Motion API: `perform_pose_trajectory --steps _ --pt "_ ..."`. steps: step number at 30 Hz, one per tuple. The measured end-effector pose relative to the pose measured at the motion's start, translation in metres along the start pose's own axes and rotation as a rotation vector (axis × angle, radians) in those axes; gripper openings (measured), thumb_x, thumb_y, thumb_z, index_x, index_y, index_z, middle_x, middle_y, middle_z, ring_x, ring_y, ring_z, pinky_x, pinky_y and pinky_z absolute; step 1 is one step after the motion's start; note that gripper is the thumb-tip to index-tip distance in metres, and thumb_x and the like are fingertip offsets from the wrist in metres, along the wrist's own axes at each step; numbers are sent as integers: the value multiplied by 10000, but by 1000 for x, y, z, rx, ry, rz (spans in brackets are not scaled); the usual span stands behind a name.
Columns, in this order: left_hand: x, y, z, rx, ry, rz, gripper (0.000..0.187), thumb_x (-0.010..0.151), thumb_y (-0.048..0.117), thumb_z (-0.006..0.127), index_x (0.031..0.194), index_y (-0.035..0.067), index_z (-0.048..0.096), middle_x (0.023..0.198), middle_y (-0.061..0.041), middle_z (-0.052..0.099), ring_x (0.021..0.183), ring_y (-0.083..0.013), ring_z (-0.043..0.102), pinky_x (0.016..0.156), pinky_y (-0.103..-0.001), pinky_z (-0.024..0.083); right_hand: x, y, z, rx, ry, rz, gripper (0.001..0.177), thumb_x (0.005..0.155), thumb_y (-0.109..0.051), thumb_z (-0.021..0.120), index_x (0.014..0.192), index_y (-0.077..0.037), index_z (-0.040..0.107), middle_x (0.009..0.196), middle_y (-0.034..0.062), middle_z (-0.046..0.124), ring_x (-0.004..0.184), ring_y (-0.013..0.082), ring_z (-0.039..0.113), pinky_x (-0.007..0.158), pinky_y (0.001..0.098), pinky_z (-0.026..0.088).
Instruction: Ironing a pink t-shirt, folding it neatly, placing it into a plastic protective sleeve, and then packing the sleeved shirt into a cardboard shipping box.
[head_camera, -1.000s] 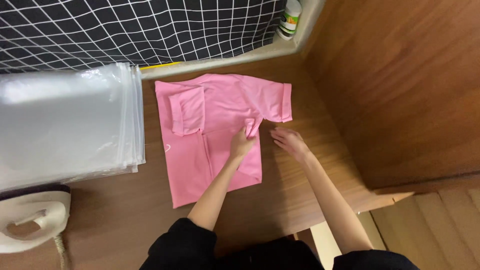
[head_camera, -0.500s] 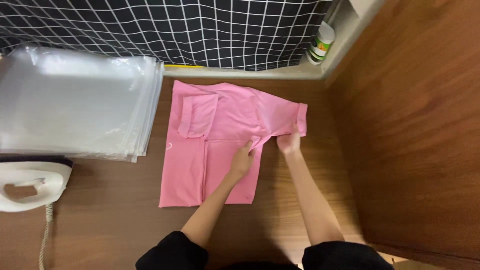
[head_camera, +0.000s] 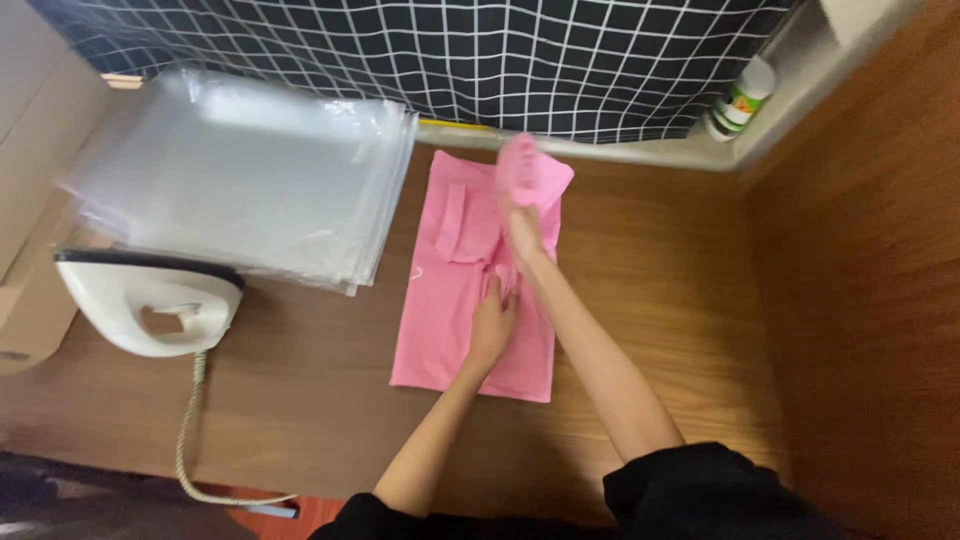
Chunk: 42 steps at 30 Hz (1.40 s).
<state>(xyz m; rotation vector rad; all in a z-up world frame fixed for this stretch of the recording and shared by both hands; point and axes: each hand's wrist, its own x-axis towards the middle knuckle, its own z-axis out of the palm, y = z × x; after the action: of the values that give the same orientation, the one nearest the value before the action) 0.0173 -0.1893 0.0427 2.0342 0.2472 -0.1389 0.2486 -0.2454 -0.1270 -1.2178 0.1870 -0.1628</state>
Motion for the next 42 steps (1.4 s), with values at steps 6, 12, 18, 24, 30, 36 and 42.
perform_pose_trajectory --steps 6,12,18,24,30,36,42 --pt "40 -84 23 142 -78 19 393 807 270 483 1144 69 458 907 -271 603 932 -433 561 762 -532 444 -112 -79 23 -756 -335 127 683 675 -476 715 1221 -121 507 1237 120 470 1184 279 419 999 376 336" --pt "28 -44 -10 381 -72 74 326 826 252 471 1048 25 544 840 -254 619 876 -419 597 727 -493 480 -167 -154 -22 -807 -160 -232 343 782 -196 567 1119 -132 572 1149 85 546 1089 294 498 879 385 449" --pt "50 -61 -1 404 -50 124 298 824 300 492 955 49 586 800 -206 633 826 -402 611 704 -500 484 -201 -129 -51 -1505 -355 -491 502 896 -374 384 1339 -143 338 1397 88 294 1307 239 223 1058 418 185" --pt "40 -75 -7 367 56 164 230 824 279 499 824 54 546 726 -174 624 720 -378 621 649 -482 493 -204 -139 -42 -1636 -407 -358 665 812 -585 393 1373 -260 247 1454 73 136 1323 366 59 1042 560 72" --pt "24 -50 -20 240 114 239 225 769 140 563 895 34 409 973 -200 454 723 -488 564 658 -551 497 -233 -122 -28 -1577 -323 -533 539 865 -271 425 1363 -116 289 1424 157 210 1297 360 196 1024 514 183" --pt "48 -66 -24 -74 339 203 225 821 171 512 986 64 403 966 -173 432 893 -455 524 728 -451 486 -231 -125 -34 -1494 -317 -591 538 794 -287 507 1291 -112 401 1400 127 273 1302 290 226 1035 467 201" --pt "151 -77 -53 13 634 219 372 745 294 653 982 46 510 896 -185 489 865 -427 527 801 -488 408 -198 -142 -35 -1293 -228 -660 341 857 -298 517 1043 -14 536 1307 141 412 1207 319 386 980 434 326"
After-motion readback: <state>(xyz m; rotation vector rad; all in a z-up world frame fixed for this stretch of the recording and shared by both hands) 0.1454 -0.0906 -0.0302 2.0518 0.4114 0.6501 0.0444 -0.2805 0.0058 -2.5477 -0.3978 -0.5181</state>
